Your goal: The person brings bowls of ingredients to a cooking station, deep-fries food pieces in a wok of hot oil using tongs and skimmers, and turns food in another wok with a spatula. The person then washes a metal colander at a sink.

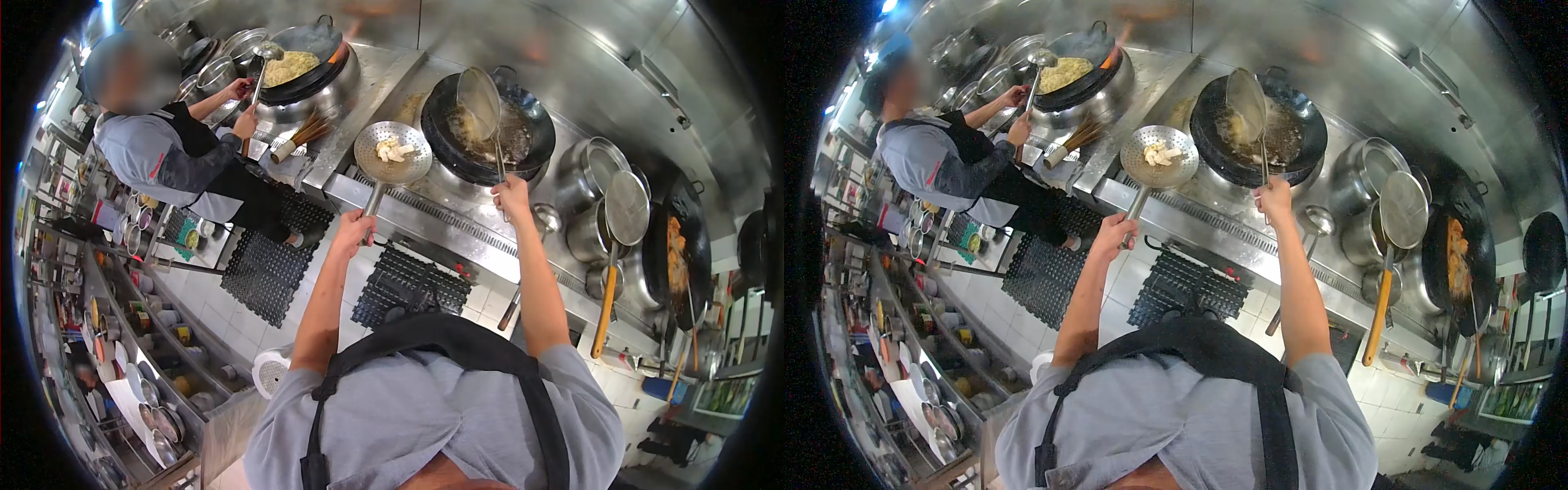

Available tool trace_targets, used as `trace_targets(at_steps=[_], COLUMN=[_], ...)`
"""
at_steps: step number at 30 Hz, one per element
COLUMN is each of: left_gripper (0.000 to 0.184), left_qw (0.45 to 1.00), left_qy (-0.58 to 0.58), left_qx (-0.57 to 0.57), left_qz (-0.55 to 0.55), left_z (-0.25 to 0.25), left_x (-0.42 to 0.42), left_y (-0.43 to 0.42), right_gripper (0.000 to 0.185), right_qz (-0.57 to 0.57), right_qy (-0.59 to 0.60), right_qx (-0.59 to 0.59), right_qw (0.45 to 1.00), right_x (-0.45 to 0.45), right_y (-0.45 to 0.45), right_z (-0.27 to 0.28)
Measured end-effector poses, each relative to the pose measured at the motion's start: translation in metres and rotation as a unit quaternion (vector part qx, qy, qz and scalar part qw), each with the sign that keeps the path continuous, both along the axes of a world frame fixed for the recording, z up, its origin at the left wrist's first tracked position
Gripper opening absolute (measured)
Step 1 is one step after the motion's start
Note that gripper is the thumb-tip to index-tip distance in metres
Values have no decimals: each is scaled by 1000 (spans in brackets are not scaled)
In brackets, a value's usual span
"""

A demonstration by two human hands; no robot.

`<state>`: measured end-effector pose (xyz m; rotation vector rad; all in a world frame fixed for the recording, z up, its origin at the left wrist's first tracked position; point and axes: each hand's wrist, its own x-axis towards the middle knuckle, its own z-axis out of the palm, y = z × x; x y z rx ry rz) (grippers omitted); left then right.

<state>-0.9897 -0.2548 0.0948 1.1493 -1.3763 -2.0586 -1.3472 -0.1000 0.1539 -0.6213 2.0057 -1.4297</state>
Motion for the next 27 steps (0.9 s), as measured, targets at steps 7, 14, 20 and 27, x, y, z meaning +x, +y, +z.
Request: trace_targets(at_steps=[7, 14, 20, 27], left_gripper=[17, 19, 18, 18], left_qw=[999, 999, 998, 997], left_qy=[30, 37, 47, 68], left_qx=[27, 39, 41, 45], left_qz=[-3, -4, -2, -3], left_z=[3, 6, 6, 9], left_x=[6, 5, -2, -9], left_y=[6, 7, 7, 6], right_gripper=[5, 10, 13, 11], right_qz=[25, 55, 57, 112], right_qy=[-249, -158, -135, -121], right_qx=[-95, -49, -77, -76], right_qw=[964, 985, 986, 983], right_x=[-8, 6, 6, 23], right_y=[20, 41, 43, 56], right_z=[-1, 12, 4, 35])
